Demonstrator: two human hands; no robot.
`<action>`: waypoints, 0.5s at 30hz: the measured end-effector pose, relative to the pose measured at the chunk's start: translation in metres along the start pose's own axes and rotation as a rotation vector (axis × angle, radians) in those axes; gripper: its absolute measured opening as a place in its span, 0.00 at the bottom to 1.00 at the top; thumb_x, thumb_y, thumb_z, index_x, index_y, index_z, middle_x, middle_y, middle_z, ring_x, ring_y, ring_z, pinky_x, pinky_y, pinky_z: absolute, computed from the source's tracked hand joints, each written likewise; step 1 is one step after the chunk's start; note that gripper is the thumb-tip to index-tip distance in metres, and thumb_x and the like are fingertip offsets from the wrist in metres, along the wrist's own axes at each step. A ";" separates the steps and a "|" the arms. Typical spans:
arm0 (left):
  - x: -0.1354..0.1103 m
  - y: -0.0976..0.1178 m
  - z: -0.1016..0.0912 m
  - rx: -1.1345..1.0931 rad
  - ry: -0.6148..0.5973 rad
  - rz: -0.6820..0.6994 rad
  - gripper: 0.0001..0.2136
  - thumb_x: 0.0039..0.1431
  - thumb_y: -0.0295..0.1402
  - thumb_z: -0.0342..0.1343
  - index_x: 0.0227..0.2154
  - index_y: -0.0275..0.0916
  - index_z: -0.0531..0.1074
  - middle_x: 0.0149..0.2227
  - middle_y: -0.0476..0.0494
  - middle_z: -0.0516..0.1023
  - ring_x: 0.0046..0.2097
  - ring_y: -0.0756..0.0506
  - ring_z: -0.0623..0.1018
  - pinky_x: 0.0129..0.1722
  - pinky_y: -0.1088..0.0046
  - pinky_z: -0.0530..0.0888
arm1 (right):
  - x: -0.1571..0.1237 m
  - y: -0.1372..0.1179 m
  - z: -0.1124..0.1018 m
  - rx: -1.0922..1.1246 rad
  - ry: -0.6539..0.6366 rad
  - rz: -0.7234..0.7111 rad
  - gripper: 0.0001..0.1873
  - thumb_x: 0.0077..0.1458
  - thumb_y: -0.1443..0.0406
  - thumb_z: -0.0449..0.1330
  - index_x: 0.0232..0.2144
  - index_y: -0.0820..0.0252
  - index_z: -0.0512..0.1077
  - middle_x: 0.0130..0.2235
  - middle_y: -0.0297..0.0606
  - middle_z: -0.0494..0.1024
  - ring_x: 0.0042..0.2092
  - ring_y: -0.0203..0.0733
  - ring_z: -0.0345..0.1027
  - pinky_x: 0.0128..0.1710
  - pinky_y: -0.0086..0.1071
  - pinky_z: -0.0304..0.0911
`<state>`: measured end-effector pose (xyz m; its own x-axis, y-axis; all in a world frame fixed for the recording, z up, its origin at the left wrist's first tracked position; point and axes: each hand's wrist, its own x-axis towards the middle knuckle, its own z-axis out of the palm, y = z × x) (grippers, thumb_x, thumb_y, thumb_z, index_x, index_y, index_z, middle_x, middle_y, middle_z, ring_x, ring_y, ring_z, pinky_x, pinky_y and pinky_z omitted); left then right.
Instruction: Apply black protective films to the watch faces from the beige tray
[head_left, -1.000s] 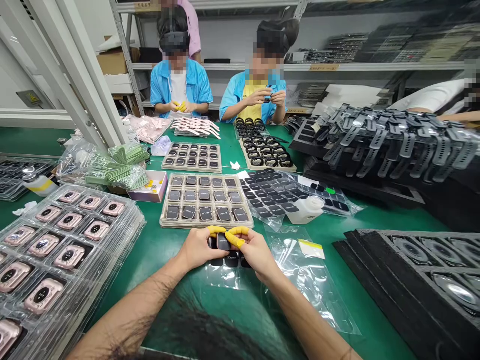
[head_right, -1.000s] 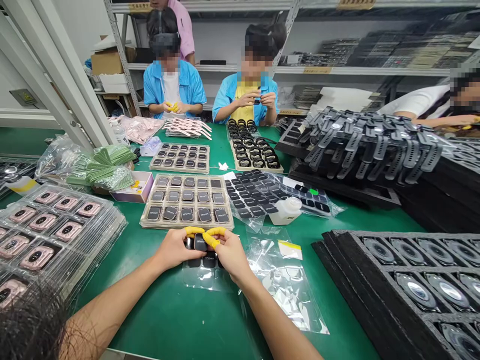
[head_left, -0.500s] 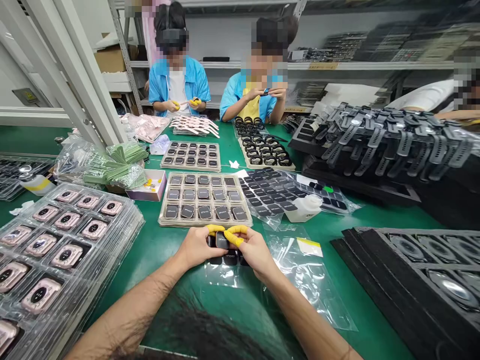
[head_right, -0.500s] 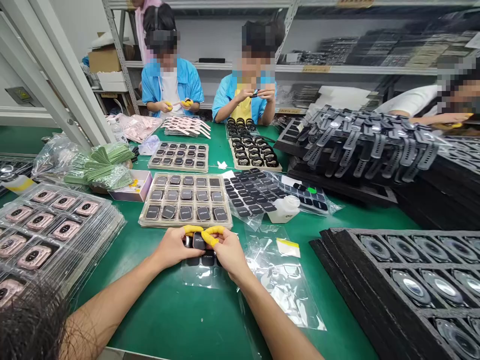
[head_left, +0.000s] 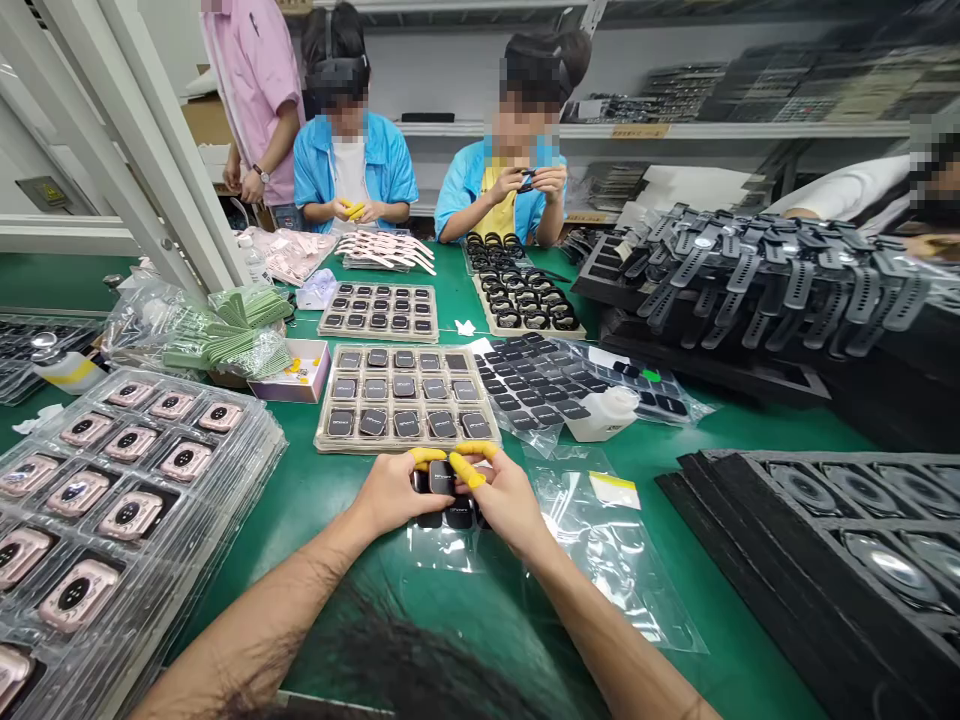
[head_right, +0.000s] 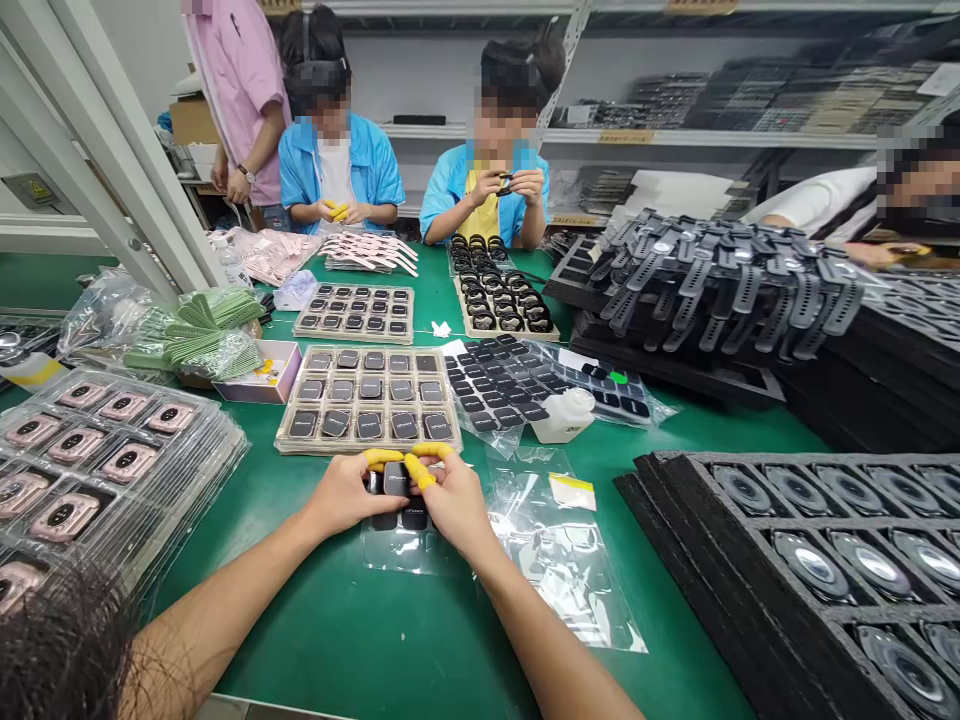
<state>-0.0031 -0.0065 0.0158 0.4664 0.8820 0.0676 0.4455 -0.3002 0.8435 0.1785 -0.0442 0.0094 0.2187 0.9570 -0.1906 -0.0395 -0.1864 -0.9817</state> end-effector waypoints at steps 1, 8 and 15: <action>0.000 -0.001 0.000 -0.005 0.007 0.002 0.23 0.46 0.34 0.72 0.49 0.42 0.80 0.43 0.48 0.87 0.41 0.43 0.84 0.45 0.71 0.79 | 0.001 0.000 -0.001 -0.014 0.006 -0.001 0.28 0.41 0.48 0.74 0.40 0.55 0.75 0.36 0.32 0.76 0.32 0.39 0.74 0.36 0.37 0.73; -0.001 -0.004 0.001 0.008 -0.029 0.002 0.21 0.45 0.32 0.71 0.46 0.40 0.81 0.37 0.50 0.87 0.36 0.46 0.83 0.40 0.73 0.78 | -0.002 0.002 0.006 -0.075 -0.156 0.026 0.28 0.34 0.56 0.77 0.39 0.56 0.74 0.32 0.26 0.72 0.24 0.31 0.66 0.23 0.28 0.61; -0.001 -0.003 0.002 -0.069 -0.030 -0.004 0.23 0.46 0.40 0.72 0.46 0.39 0.81 0.42 0.46 0.87 0.41 0.44 0.84 0.43 0.72 0.79 | 0.001 0.011 0.007 -0.046 -0.092 0.022 0.15 0.45 0.54 0.70 0.32 0.55 0.76 0.28 0.30 0.78 0.26 0.39 0.71 0.28 0.34 0.70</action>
<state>-0.0034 -0.0069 0.0117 0.4877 0.8716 0.0494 0.3938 -0.2701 0.8786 0.1719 -0.0436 -0.0016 0.1277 0.9685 -0.2139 0.0019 -0.2160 -0.9764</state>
